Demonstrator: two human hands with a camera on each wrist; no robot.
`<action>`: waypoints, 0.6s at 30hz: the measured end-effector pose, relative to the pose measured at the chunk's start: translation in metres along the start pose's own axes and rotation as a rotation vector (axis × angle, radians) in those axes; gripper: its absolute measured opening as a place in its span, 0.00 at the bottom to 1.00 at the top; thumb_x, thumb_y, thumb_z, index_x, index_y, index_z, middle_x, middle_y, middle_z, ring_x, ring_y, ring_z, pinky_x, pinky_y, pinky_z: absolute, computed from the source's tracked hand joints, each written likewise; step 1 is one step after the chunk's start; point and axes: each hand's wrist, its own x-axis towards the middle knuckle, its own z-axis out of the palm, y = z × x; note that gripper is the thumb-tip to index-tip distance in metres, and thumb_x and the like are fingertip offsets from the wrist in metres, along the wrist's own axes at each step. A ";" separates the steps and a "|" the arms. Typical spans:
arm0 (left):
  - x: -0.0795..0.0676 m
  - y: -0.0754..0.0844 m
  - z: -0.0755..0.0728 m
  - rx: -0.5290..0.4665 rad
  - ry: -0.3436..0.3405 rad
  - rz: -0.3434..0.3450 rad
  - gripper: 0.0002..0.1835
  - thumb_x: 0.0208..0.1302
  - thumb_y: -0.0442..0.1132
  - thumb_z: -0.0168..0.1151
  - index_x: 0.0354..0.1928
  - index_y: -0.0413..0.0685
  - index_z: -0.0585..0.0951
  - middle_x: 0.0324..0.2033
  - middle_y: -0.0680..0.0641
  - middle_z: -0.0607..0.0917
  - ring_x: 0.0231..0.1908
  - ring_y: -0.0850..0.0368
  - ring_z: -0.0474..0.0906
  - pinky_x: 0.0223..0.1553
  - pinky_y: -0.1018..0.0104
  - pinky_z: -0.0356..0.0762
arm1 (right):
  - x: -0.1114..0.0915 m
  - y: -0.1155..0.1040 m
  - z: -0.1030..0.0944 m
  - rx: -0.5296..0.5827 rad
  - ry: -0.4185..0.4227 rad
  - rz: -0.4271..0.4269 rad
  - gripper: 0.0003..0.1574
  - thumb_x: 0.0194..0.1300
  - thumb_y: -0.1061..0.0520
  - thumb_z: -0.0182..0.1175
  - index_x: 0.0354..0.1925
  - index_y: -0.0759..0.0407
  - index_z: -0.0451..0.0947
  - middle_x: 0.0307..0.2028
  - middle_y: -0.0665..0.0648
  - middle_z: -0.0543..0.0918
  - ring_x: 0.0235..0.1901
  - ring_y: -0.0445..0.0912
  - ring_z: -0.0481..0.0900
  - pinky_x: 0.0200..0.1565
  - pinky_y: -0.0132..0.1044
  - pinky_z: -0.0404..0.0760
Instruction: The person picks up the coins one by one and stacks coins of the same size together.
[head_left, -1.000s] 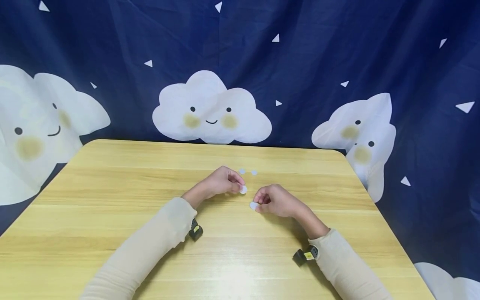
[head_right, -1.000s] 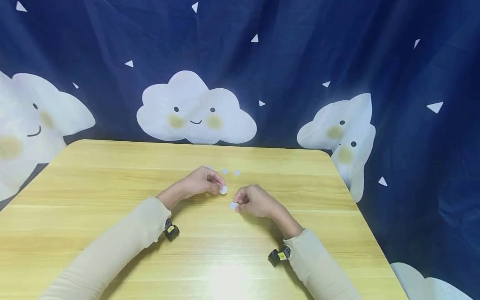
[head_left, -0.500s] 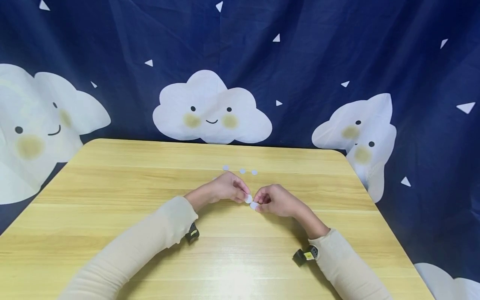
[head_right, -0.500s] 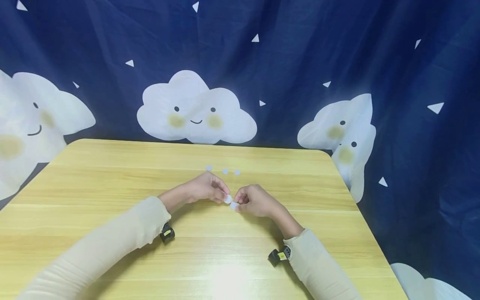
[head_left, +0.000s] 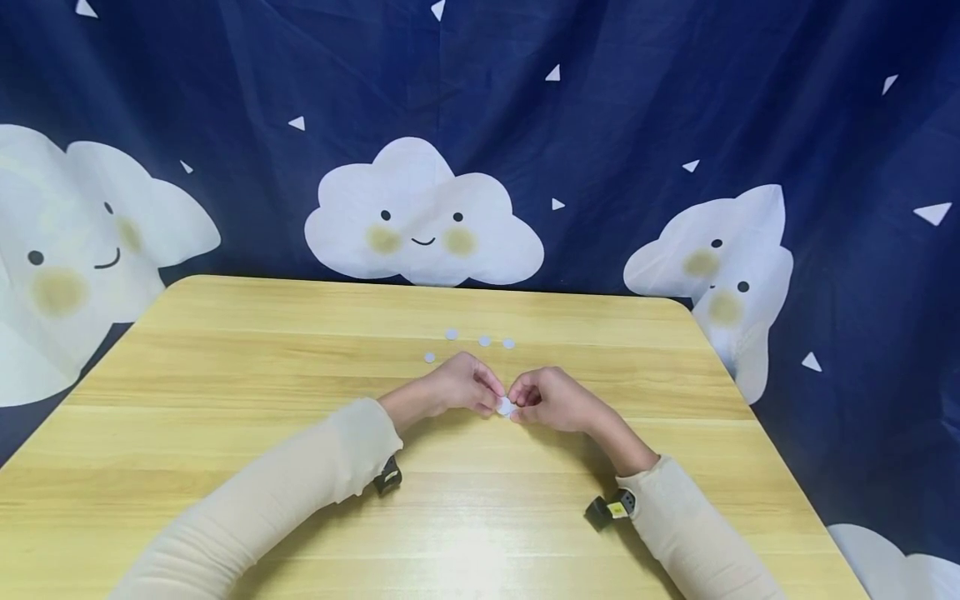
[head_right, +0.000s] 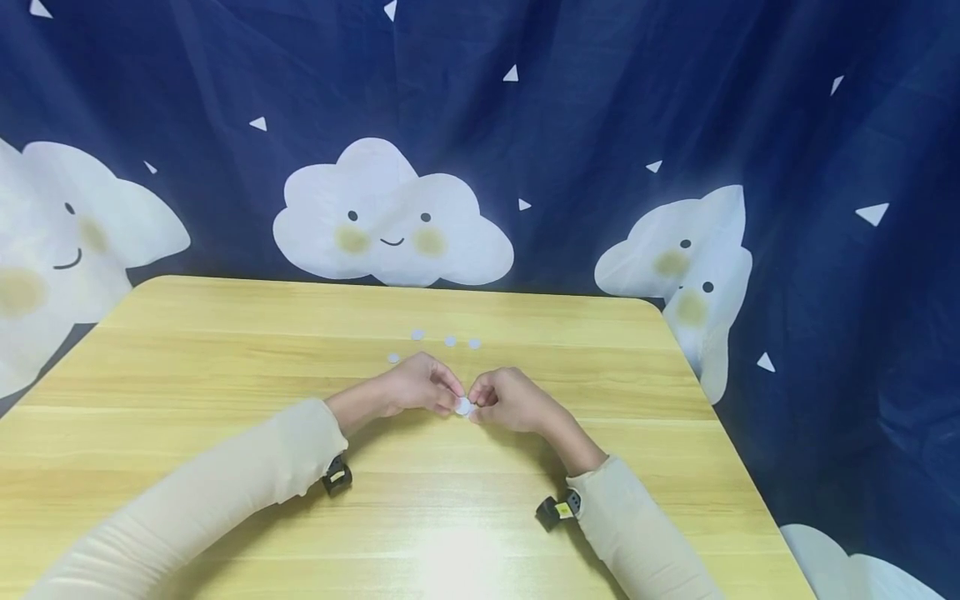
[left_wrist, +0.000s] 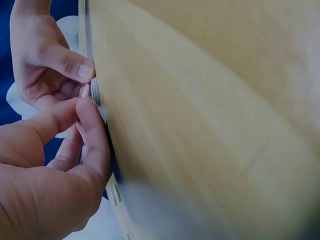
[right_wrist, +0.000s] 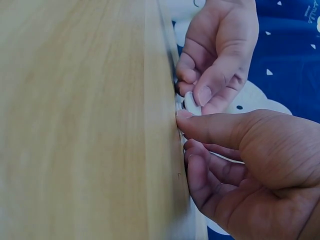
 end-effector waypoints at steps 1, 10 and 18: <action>0.000 0.000 0.001 0.012 0.008 0.006 0.06 0.60 0.20 0.66 0.39 0.30 0.84 0.37 0.40 0.87 0.35 0.52 0.87 0.42 0.63 0.87 | 0.000 0.000 0.000 -0.004 0.000 -0.002 0.08 0.61 0.64 0.73 0.38 0.59 0.84 0.30 0.48 0.84 0.32 0.41 0.79 0.36 0.32 0.81; -0.004 0.000 0.009 0.119 0.072 0.062 0.06 0.58 0.20 0.67 0.36 0.33 0.84 0.33 0.41 0.87 0.32 0.53 0.86 0.38 0.64 0.87 | 0.001 0.000 0.000 0.006 -0.003 0.002 0.08 0.61 0.64 0.73 0.39 0.59 0.85 0.31 0.49 0.85 0.32 0.42 0.80 0.37 0.32 0.81; -0.002 0.000 0.013 0.233 0.117 0.084 0.08 0.53 0.20 0.68 0.32 0.37 0.85 0.30 0.43 0.87 0.30 0.55 0.85 0.35 0.67 0.86 | 0.002 0.000 0.000 0.012 -0.004 0.009 0.08 0.61 0.64 0.73 0.39 0.59 0.85 0.31 0.49 0.85 0.32 0.42 0.80 0.37 0.32 0.82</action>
